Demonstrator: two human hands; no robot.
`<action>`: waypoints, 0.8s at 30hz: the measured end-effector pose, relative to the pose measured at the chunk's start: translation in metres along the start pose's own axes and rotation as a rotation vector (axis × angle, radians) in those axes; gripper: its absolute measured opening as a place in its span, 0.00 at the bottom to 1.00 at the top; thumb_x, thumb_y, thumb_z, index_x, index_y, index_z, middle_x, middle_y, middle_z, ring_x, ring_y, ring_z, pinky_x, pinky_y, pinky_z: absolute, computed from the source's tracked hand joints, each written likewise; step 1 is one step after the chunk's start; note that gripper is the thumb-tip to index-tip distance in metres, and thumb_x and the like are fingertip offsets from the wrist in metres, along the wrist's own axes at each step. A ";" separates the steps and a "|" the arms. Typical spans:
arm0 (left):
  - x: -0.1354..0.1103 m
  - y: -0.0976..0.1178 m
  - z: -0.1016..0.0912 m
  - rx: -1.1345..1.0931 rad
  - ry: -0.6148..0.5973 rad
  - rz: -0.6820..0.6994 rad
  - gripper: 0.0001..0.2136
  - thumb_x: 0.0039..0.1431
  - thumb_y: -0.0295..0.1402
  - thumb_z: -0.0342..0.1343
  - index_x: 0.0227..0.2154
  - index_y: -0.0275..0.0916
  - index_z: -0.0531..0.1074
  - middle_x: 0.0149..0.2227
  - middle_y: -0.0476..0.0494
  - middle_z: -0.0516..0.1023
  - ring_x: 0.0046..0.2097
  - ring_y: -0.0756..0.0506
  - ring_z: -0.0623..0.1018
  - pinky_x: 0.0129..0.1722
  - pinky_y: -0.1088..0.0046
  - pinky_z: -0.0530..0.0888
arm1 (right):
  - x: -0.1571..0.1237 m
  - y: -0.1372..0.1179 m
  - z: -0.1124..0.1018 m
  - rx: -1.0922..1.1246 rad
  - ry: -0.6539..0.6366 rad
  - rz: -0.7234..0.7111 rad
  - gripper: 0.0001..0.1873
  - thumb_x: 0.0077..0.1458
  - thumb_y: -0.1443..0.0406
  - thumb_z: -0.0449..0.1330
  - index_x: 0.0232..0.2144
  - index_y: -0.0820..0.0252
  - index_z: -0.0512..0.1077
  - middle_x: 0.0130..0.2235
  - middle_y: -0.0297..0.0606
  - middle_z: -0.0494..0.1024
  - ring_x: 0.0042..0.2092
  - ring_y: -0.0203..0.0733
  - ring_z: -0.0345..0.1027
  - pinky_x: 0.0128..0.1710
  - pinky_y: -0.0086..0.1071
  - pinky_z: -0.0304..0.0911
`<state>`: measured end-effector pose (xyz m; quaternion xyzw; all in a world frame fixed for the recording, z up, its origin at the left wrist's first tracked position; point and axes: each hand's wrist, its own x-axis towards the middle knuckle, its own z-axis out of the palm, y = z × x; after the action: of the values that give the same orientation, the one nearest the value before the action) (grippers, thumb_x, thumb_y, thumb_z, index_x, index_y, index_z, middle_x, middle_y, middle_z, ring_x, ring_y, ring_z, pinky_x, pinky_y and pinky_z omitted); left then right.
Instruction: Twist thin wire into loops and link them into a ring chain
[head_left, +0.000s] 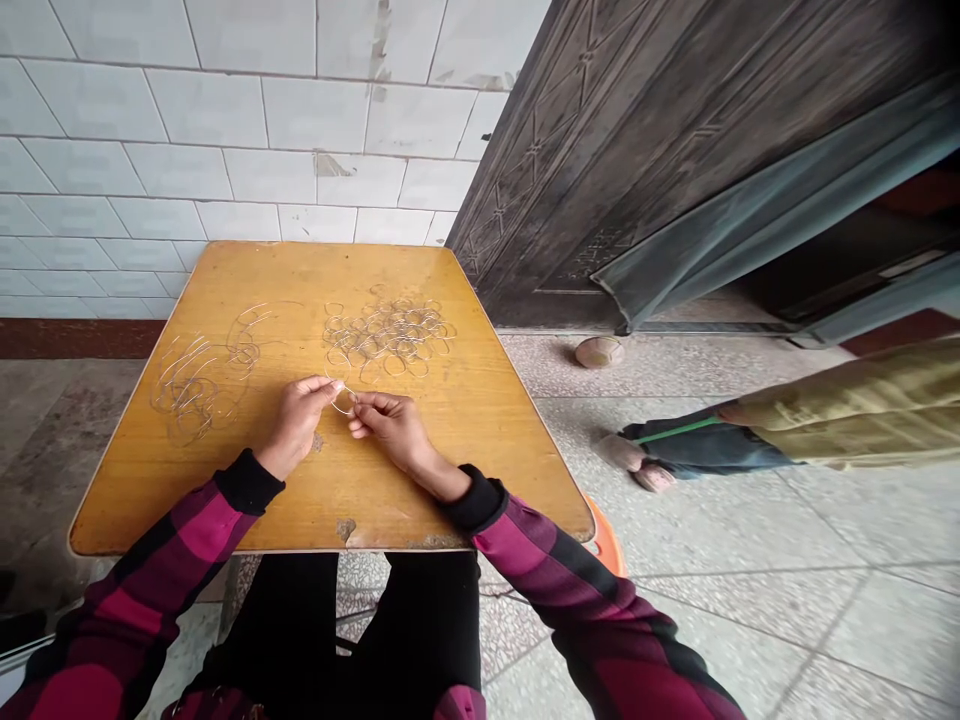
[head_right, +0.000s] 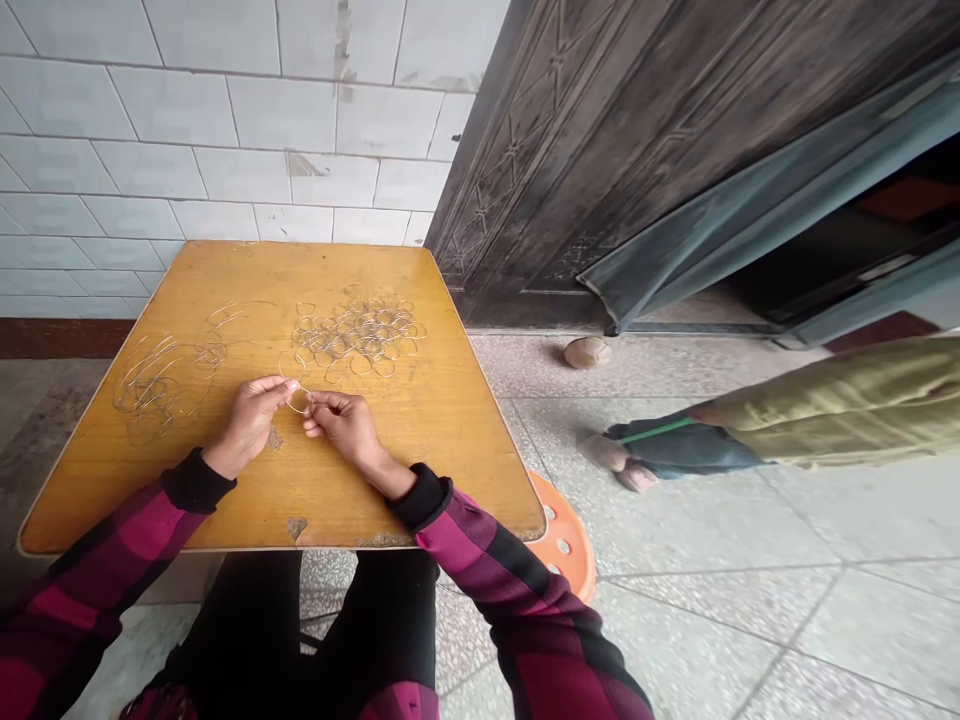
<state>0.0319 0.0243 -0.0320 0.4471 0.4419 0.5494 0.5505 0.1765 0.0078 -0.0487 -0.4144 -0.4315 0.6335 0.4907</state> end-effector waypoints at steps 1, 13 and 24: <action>0.000 0.001 0.000 0.001 0.000 -0.006 0.09 0.42 0.36 0.62 0.17 0.36 0.72 0.19 0.51 0.69 0.25 0.52 0.64 0.30 0.72 0.62 | 0.000 0.001 0.000 -0.005 -0.002 -0.010 0.14 0.42 0.59 0.69 0.31 0.62 0.78 0.26 0.32 0.77 0.24 0.31 0.70 0.26 0.27 0.70; 0.000 0.000 0.005 -0.037 0.056 -0.045 0.08 0.40 0.33 0.60 0.15 0.37 0.68 0.18 0.51 0.65 0.25 0.52 0.64 0.29 0.73 0.60 | 0.000 0.005 0.001 0.031 -0.006 -0.003 0.14 0.41 0.59 0.70 0.31 0.61 0.78 0.26 0.31 0.78 0.26 0.31 0.72 0.29 0.27 0.70; 0.003 -0.001 0.007 -0.075 0.142 0.007 0.09 0.41 0.31 0.60 0.14 0.37 0.66 0.18 0.52 0.63 0.24 0.52 0.62 0.28 0.74 0.59 | 0.000 0.005 0.003 0.215 -0.161 0.137 0.18 0.36 0.60 0.74 0.31 0.61 0.78 0.28 0.32 0.80 0.27 0.30 0.73 0.28 0.24 0.71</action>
<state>0.0394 0.0272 -0.0313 0.3875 0.4576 0.5978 0.5321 0.1723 0.0066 -0.0522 -0.3360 -0.3697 0.7393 0.4515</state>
